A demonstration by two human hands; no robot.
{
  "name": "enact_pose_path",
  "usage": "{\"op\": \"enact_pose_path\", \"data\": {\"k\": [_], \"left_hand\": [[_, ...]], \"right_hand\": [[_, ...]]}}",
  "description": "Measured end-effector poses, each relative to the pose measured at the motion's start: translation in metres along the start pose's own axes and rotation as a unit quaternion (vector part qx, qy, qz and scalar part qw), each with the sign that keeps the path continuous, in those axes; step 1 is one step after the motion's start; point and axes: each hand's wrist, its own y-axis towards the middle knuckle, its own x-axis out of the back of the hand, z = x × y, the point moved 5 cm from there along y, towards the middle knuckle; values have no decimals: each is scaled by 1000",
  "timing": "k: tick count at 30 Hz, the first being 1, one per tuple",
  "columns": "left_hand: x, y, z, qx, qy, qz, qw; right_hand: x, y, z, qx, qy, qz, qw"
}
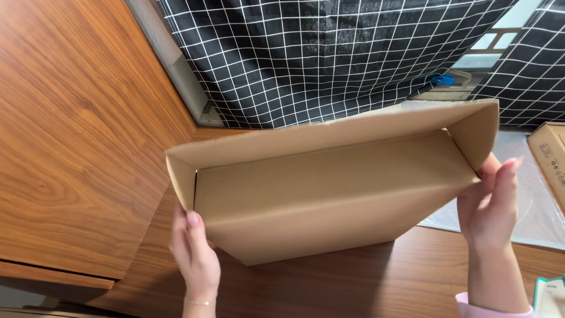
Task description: The person irons a dark green t-shirt on a wooden table, then folds it neatly. The folded shirt is placed into a clear plastic bag and then into a cardboard box. The person closes the box and briefly moves to a clothes rack to adjust a pink garment.
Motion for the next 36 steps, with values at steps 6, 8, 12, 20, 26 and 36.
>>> {"op": "enact_pose_path", "data": {"k": [6,8,12,20,26,36], "left_hand": [[-21,41,-38,-65,-126,75,987],[-21,44,-40,-95,-88,74,989],[-17,35,-7,-49,-34,50,997],[-14,10,10,47,-264,47,962],[36,-49,75,105,-345,13,933],[81,-150,196,489,-326,-53,808]], "right_hand": [[-14,16,28,14,-24,2,1000],[-12,17,27,24,-25,-6,999],[6,16,-4,76,-87,-49,992],[-21,-8,-8,-44,51,-81,994],[-15,-47,-25,-36,155,-58,986],[-3,-106,-162,-423,113,-23,899]]}}
